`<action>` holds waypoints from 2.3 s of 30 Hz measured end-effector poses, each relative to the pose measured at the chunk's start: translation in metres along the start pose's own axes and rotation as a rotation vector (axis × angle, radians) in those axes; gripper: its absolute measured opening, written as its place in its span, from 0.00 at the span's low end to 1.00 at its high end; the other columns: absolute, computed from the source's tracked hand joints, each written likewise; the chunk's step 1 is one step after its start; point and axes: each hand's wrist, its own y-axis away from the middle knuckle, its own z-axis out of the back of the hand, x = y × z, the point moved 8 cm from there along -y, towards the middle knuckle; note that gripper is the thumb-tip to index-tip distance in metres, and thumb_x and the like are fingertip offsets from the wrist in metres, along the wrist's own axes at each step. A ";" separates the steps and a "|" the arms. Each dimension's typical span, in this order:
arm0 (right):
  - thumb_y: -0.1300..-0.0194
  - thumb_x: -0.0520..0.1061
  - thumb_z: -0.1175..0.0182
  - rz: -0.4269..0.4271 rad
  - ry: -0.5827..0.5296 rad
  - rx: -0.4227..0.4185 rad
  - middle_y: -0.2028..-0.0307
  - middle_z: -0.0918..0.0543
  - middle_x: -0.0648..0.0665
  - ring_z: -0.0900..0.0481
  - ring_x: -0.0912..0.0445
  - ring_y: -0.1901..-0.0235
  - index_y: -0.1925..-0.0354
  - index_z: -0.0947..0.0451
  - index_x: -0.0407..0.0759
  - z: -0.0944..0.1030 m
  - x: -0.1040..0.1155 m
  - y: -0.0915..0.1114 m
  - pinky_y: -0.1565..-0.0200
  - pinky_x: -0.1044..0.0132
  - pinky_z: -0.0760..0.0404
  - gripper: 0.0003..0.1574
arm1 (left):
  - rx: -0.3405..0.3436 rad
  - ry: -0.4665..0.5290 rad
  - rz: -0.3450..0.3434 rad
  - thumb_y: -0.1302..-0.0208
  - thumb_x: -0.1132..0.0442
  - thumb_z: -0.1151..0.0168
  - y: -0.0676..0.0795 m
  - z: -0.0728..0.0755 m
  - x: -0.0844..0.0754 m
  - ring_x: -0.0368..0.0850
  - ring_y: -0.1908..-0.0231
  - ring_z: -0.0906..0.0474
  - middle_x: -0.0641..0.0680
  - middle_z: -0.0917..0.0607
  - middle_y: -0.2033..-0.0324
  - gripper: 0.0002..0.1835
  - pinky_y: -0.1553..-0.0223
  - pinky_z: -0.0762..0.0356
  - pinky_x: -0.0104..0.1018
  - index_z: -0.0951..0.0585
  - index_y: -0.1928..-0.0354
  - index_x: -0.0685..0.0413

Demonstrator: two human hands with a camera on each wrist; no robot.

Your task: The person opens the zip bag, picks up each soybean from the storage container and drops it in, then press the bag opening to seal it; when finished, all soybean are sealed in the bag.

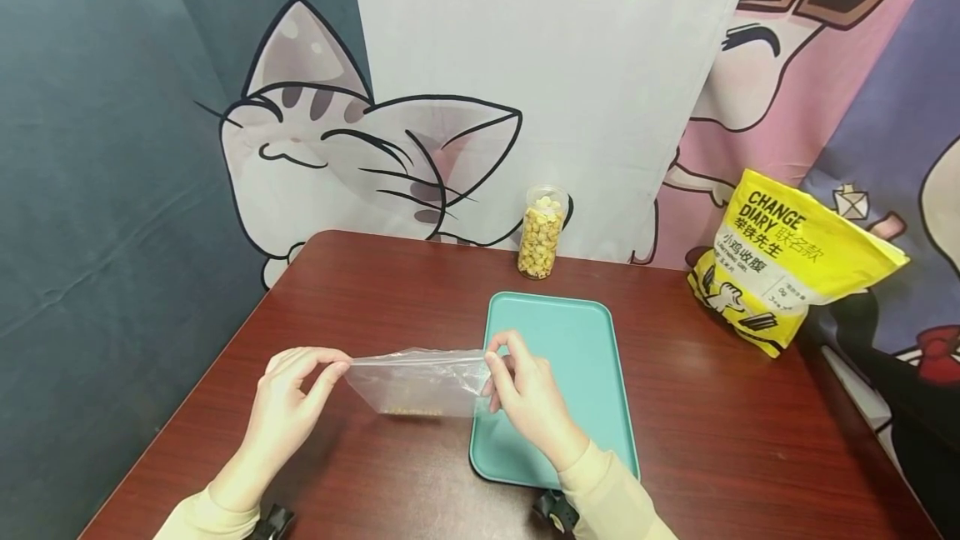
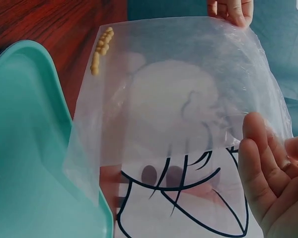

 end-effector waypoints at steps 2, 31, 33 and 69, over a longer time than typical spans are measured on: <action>0.29 0.37 0.51 0.000 -0.002 0.009 0.85 0.21 0.52 0.25 0.62 0.90 0.58 0.32 0.38 -0.001 0.000 0.000 0.82 0.69 0.24 0.03 | 0.009 0.004 0.019 0.48 0.67 0.31 0.000 0.001 0.001 0.39 0.68 0.22 0.43 0.16 0.72 0.08 0.51 0.38 0.39 0.17 0.67 0.46; 0.30 0.39 0.48 0.121 0.075 0.025 0.83 0.24 0.54 0.28 0.70 0.84 0.60 0.31 0.43 -0.004 0.012 0.004 0.82 0.75 0.32 0.01 | 0.032 -0.210 -0.285 0.50 0.54 0.34 -0.017 -0.060 -0.084 0.47 0.60 0.24 0.46 0.17 0.60 0.17 0.44 0.38 0.56 0.18 0.56 0.47; 0.31 0.38 0.47 0.132 0.079 0.025 0.83 0.24 0.54 0.29 0.70 0.84 0.60 0.31 0.43 -0.004 0.013 0.005 0.82 0.75 0.32 0.01 | 0.047 -0.192 -0.283 0.50 0.55 0.33 -0.017 -0.065 -0.087 0.46 0.60 0.24 0.45 0.17 0.60 0.17 0.44 0.38 0.55 0.18 0.56 0.47; 0.44 0.34 0.36 0.311 0.227 0.031 0.78 0.23 0.59 0.29 0.70 0.80 0.66 0.25 0.50 -0.006 0.029 0.012 0.76 0.79 0.29 0.13 | 0.264 -0.135 -0.265 0.51 0.57 0.28 -0.018 -0.086 -0.096 0.36 0.69 0.22 0.38 0.16 0.74 0.06 0.49 0.32 0.43 0.17 0.71 0.41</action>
